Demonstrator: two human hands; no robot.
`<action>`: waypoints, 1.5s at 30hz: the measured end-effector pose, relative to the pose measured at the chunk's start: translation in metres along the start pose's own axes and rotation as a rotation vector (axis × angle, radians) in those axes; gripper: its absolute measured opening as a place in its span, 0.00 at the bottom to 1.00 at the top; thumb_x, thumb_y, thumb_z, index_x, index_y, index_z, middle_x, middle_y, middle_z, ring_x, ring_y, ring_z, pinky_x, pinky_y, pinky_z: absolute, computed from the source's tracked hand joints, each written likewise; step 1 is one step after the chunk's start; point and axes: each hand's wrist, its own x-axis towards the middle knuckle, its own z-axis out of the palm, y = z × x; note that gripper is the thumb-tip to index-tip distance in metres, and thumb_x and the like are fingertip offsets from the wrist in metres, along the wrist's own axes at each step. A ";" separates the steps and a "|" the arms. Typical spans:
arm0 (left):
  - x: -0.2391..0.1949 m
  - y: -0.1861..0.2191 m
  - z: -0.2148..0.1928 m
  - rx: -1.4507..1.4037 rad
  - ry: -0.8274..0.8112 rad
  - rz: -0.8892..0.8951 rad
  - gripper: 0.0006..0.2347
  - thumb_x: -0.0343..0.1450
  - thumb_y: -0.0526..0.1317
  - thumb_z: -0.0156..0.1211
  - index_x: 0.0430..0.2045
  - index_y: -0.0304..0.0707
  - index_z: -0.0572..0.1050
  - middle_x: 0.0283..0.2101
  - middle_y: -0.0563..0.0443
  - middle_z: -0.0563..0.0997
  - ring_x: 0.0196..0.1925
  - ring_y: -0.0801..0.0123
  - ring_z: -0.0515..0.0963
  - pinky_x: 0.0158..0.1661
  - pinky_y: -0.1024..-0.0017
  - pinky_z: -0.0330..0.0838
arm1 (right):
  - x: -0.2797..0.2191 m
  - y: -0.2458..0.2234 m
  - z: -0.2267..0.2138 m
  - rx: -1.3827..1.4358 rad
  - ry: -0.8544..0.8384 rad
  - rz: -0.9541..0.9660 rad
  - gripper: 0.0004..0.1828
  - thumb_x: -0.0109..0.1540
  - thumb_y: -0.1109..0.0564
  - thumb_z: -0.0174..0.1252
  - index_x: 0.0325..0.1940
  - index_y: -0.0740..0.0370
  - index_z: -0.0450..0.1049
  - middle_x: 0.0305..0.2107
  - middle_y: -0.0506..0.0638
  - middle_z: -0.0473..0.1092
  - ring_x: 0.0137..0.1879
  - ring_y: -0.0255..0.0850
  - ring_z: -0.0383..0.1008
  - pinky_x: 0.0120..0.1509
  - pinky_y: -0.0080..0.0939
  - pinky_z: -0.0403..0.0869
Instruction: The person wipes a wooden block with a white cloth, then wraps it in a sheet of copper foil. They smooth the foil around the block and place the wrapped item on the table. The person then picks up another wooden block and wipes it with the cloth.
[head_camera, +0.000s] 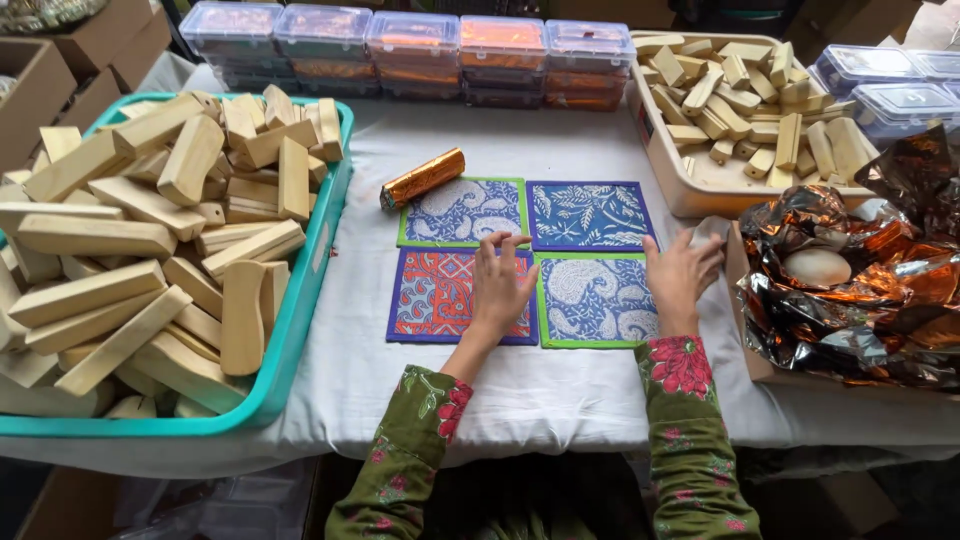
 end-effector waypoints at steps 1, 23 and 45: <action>0.005 -0.001 -0.002 0.003 0.002 0.007 0.22 0.67 0.40 0.69 0.55 0.46 0.70 0.57 0.41 0.65 0.62 0.49 0.67 0.60 0.53 0.64 | 0.003 0.003 0.003 0.005 0.005 0.002 0.36 0.64 0.36 0.66 0.65 0.63 0.69 0.63 0.70 0.51 0.66 0.67 0.53 0.67 0.70 0.59; 0.006 -0.040 0.021 -0.502 -0.149 -0.350 0.17 0.68 0.38 0.61 0.51 0.37 0.76 0.43 0.41 0.85 0.44 0.66 0.84 0.43 0.67 0.76 | -0.050 -0.097 -0.007 1.536 -0.946 -0.064 0.27 0.61 0.62 0.62 0.64 0.63 0.66 0.47 0.54 0.74 0.51 0.37 0.76 0.57 0.36 0.76; 0.018 -0.040 -0.003 -0.636 -0.136 -0.637 0.14 0.69 0.41 0.69 0.43 0.33 0.77 0.37 0.47 0.85 0.38 0.66 0.86 0.41 0.71 0.79 | -0.032 -0.072 -0.008 1.530 -0.721 -0.063 0.27 0.59 0.59 0.71 0.61 0.59 0.75 0.46 0.53 0.80 0.48 0.38 0.82 0.53 0.39 0.81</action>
